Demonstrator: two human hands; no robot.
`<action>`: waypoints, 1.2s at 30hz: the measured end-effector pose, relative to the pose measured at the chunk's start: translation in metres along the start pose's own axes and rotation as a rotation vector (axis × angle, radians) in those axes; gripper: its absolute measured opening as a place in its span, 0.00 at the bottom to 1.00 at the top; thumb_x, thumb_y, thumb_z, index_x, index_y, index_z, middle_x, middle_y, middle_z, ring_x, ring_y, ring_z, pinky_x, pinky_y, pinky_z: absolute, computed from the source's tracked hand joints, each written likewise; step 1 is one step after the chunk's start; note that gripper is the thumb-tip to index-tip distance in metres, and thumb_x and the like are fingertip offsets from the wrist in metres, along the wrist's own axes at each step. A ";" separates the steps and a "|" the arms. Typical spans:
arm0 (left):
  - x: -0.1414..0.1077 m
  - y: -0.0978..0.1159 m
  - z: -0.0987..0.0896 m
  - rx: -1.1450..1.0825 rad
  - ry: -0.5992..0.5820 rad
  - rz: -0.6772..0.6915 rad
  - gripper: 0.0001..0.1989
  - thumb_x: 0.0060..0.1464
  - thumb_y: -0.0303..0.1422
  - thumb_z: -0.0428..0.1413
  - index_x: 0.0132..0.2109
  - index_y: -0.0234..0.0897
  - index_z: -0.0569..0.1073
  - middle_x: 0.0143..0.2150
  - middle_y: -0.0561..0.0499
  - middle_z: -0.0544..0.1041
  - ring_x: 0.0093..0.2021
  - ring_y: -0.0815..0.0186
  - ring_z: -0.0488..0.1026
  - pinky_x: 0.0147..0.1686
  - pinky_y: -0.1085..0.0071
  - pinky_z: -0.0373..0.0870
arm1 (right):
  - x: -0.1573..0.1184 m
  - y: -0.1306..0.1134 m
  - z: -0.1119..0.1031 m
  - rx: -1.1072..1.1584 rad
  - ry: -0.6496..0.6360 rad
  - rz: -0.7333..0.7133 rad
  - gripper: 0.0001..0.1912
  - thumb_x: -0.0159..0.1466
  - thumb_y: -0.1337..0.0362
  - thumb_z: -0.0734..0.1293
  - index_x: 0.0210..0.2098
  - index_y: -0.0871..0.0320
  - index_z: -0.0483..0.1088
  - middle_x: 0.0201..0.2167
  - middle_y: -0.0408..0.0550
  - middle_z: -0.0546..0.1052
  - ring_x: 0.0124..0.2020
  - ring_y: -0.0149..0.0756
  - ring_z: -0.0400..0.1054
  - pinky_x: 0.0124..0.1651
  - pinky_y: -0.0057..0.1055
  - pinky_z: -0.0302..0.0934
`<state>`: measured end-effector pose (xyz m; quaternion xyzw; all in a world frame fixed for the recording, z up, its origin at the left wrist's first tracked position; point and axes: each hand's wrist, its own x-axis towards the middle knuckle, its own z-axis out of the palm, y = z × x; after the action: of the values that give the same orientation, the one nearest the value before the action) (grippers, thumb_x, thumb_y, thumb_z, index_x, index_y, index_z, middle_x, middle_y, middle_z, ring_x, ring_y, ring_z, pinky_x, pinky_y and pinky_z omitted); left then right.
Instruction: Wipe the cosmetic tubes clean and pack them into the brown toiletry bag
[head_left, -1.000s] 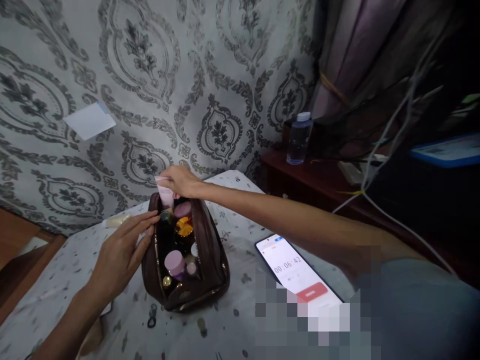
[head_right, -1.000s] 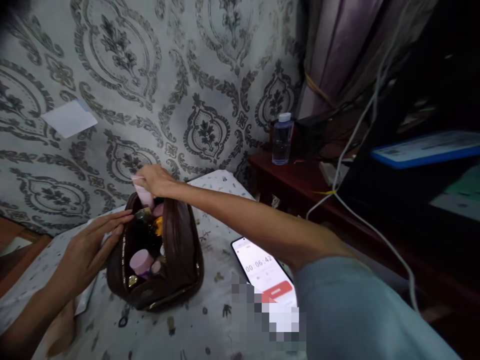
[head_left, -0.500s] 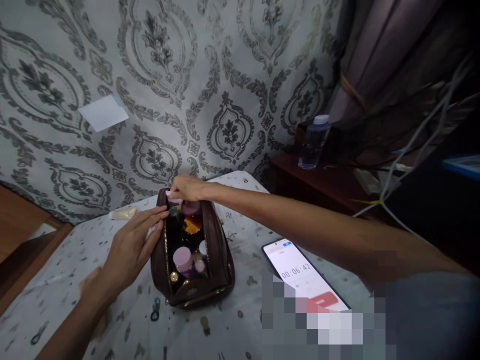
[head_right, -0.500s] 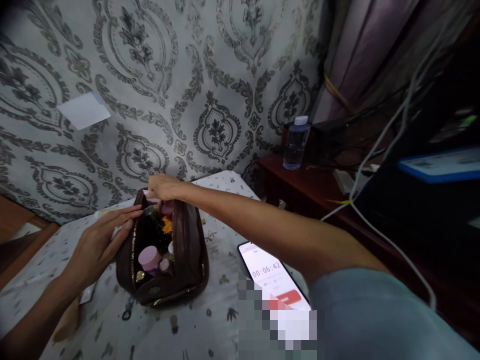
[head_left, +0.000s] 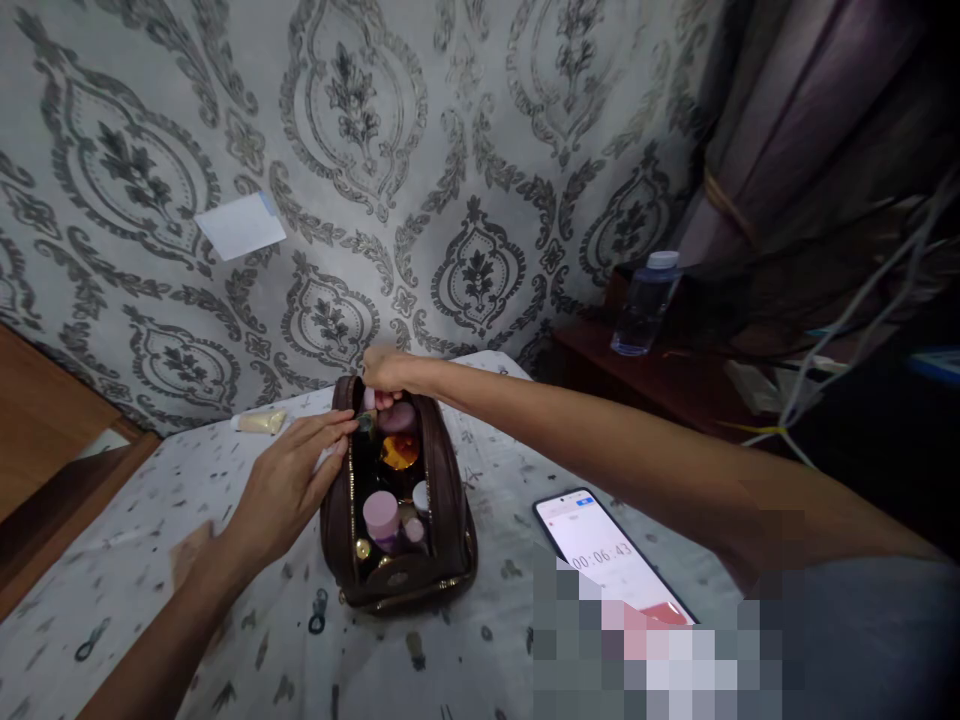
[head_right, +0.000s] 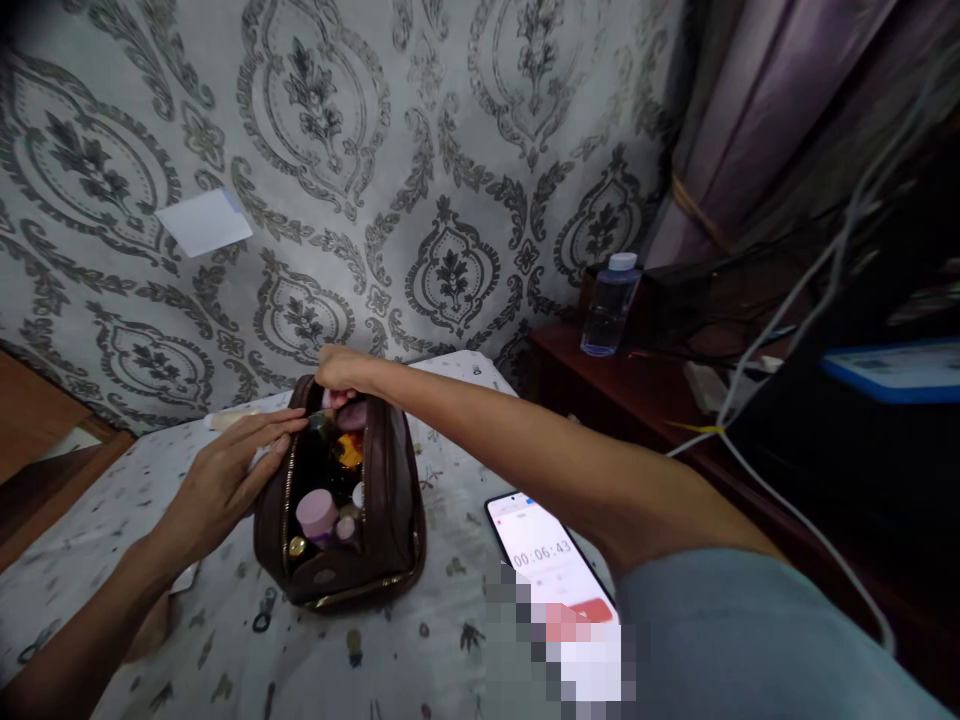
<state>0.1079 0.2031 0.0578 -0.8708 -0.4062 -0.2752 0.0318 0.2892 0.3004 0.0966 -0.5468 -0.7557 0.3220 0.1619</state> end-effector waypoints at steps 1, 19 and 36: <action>0.000 0.000 0.000 0.001 -0.001 0.003 0.20 0.68 0.43 0.45 0.52 0.39 0.77 0.58 0.45 0.78 0.58 0.57 0.74 0.60 0.54 0.70 | 0.001 -0.002 0.000 0.026 -0.005 0.017 0.15 0.63 0.76 0.61 0.22 0.67 0.72 0.08 0.39 0.64 0.13 0.24 0.60 0.24 0.20 0.59; 0.000 -0.002 0.001 0.027 0.031 0.064 0.21 0.69 0.39 0.43 0.51 0.37 0.78 0.54 0.44 0.80 0.57 0.59 0.75 0.58 0.57 0.72 | 0.005 -0.007 0.006 0.025 -0.051 0.147 0.17 0.70 0.70 0.60 0.30 0.67 0.76 0.11 0.44 0.70 0.17 0.33 0.70 0.26 0.24 0.66; -0.047 -0.040 -0.018 -0.289 0.119 -0.296 0.23 0.66 0.45 0.45 0.53 0.36 0.75 0.47 0.43 0.82 0.46 0.59 0.79 0.50 0.64 0.73 | -0.022 -0.008 -0.009 -0.538 0.234 -0.063 0.16 0.69 0.68 0.59 0.42 0.65 0.79 0.43 0.58 0.81 0.43 0.39 0.73 0.35 0.27 0.55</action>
<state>0.0464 0.1926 0.0425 -0.7795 -0.4833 -0.3830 -0.1102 0.2967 0.2810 0.1104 -0.5797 -0.8068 0.0398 0.1070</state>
